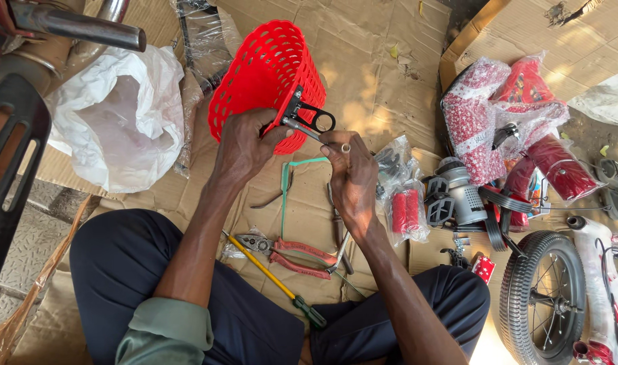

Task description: The person sits on a cardboard sheet and assembles a red plastic bicycle basket by attaching a metal bracket with bolts and nuts using a wrench. They then unwrap a black bicycle handlebar from plastic packaging and place it on the cardboard.

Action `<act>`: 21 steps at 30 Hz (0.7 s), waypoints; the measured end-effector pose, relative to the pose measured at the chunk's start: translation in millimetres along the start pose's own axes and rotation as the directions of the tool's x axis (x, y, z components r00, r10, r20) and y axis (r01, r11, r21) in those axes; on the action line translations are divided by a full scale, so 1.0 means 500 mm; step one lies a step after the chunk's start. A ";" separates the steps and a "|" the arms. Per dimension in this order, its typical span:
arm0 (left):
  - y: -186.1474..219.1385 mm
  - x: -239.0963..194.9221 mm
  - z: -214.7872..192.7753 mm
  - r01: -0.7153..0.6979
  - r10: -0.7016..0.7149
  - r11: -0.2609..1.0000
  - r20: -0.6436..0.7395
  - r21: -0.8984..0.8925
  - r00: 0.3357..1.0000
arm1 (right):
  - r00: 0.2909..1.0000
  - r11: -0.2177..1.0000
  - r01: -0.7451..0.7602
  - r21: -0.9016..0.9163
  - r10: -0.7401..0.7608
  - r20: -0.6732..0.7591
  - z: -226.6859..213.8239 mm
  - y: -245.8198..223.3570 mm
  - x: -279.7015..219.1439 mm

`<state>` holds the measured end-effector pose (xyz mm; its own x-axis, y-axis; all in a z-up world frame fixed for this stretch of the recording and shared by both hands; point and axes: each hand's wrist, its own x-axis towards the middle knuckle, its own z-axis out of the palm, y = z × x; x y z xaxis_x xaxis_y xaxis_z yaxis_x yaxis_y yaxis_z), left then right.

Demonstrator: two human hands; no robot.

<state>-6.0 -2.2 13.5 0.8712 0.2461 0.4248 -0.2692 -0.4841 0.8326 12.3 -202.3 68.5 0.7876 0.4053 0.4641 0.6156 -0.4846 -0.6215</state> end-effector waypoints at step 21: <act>0.007 -0.013 0.023 0.060 -0.058 0.997 -0.029 0.055 0.998 | 0.839 0.732 -0.444 0.518 0.542 -0.047 0.001 -0.011 0.000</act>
<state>-8.1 -15.1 9.5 0.8732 0.2980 0.3856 -0.1936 -0.5140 0.8357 9.0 -199.3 71.5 0.9958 0.0416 0.0822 0.0870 -0.1330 -0.9873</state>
